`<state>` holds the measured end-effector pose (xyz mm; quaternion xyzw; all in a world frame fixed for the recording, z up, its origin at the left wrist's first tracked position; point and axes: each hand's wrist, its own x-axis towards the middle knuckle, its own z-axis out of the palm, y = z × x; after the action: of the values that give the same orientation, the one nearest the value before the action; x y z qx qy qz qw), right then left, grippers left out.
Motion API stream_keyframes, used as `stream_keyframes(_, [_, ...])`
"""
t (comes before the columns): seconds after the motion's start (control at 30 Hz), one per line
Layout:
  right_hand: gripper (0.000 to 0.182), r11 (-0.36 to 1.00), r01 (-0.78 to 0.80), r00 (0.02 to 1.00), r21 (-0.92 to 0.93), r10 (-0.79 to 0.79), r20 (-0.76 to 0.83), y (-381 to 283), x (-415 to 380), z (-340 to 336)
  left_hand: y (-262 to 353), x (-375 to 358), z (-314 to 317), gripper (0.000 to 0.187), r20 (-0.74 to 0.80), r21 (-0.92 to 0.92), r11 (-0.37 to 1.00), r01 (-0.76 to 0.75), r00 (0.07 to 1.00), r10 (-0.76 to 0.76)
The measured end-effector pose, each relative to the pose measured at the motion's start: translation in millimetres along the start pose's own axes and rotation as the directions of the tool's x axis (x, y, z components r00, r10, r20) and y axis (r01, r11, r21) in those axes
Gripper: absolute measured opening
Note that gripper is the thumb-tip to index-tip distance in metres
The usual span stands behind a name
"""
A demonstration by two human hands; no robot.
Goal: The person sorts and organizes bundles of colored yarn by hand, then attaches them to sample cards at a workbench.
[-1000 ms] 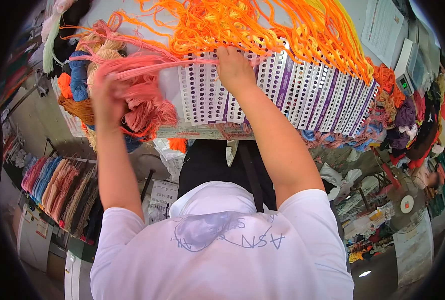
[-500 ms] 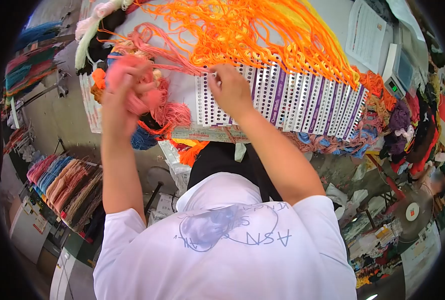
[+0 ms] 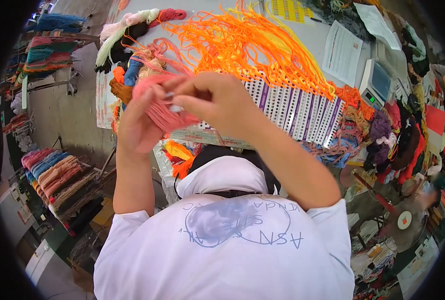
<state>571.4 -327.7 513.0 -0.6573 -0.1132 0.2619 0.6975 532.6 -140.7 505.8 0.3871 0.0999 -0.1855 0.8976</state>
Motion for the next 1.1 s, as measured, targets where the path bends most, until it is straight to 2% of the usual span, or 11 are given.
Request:
stream_keyframes(0.1, [0.019, 0.945, 0.182, 0.972, -0.271, -0.131, 0.197, -16.2, 43.4, -14.8, 14.5, -5.9, -14.8, 0.020, -0.059, -0.153, 0.974, -0.169, 0.985, 0.162])
stream_keyframes(0.17, [0.023, 0.886, 0.263, 0.965, -0.381, -0.235, 0.120, -19.0, 81.3, -26.0, 26.2, -22.1, -25.5, 0.020, -0.162, -0.102, 0.958, -0.268, 0.954, 0.250])
stream_keyframes(0.37, [0.024, 0.847, 0.106, 0.985, -0.520, -0.160, -0.059, -75.0, 119.2, -29.7, 52.2, -83.3, -63.0, 0.020, -0.337, 0.176, 0.879, -0.444, 0.812, 0.477])
stream_keyframes(0.43, [0.024, 0.581, 0.357, 0.892, -0.732, -0.443, 0.083, -75.9, 139.0, -28.5, 54.3, -98.8, -67.2, 0.020, -0.378, 0.299, 0.864, -0.406, 0.780, 0.498])
stream_keyframes(0.47, [0.025, 0.376, 0.382, 0.849, -0.844, -0.504, 0.159, -76.5, 145.2, -30.3, 53.1, -103.5, -66.4, 0.020, -0.385, 0.299, 0.861, -0.411, 0.774, 0.503])
stream_keyframes(0.57, [0.023, 0.129, 0.466, 0.747, -0.875, -0.588, 0.311, -100.6, 118.2, -24.6, 46.8, -106.2, -57.4, 0.021, -0.427, 0.450, 0.811, -0.374, 0.708, 0.563])
stream_keyframes(0.67, [0.017, -0.081, 0.255, 0.672, -0.963, -0.701, 0.237, -89.8, 107.5, -5.9, 33.0, -93.1, -34.8, 0.025, -0.336, 0.482, 0.815, -0.321, 0.792, 0.511])
stream_keyframes(0.7, [0.017, -0.162, 0.295, 0.555, -0.942, -0.773, 0.306, -73.8, 104.2, -6.5, 28.6, -86.7, -28.7, 0.026, -0.248, 0.405, 0.850, -0.337, 0.854, 0.457])
stream_keyframes(0.77, [0.019, 0.478, 0.368, 0.761, -0.797, -0.648, -0.037, -54.4, 67.9, 14.3, 18.3, -73.3, -13.3, 0.029, -0.157, 0.169, 0.937, -0.307, 0.930, 0.333])
stream_keyframes(0.83, [0.017, 0.924, 0.246, 0.967, -0.292, -0.217, 0.131, -25.4, 16.0, 37.4, 5.5, -62.6, 2.6, 0.033, -0.151, -0.070, 0.973, -0.219, 0.967, 0.207])
stream_keyframes(1.1, [0.015, 1.000, -0.003, 1.000, -0.007, 0.003, 0.012, 1.5, -33.6, 38.1, -8.6, -45.0, 13.7, 0.033, 0.010, -0.036, 0.990, -0.139, 0.990, 0.139])
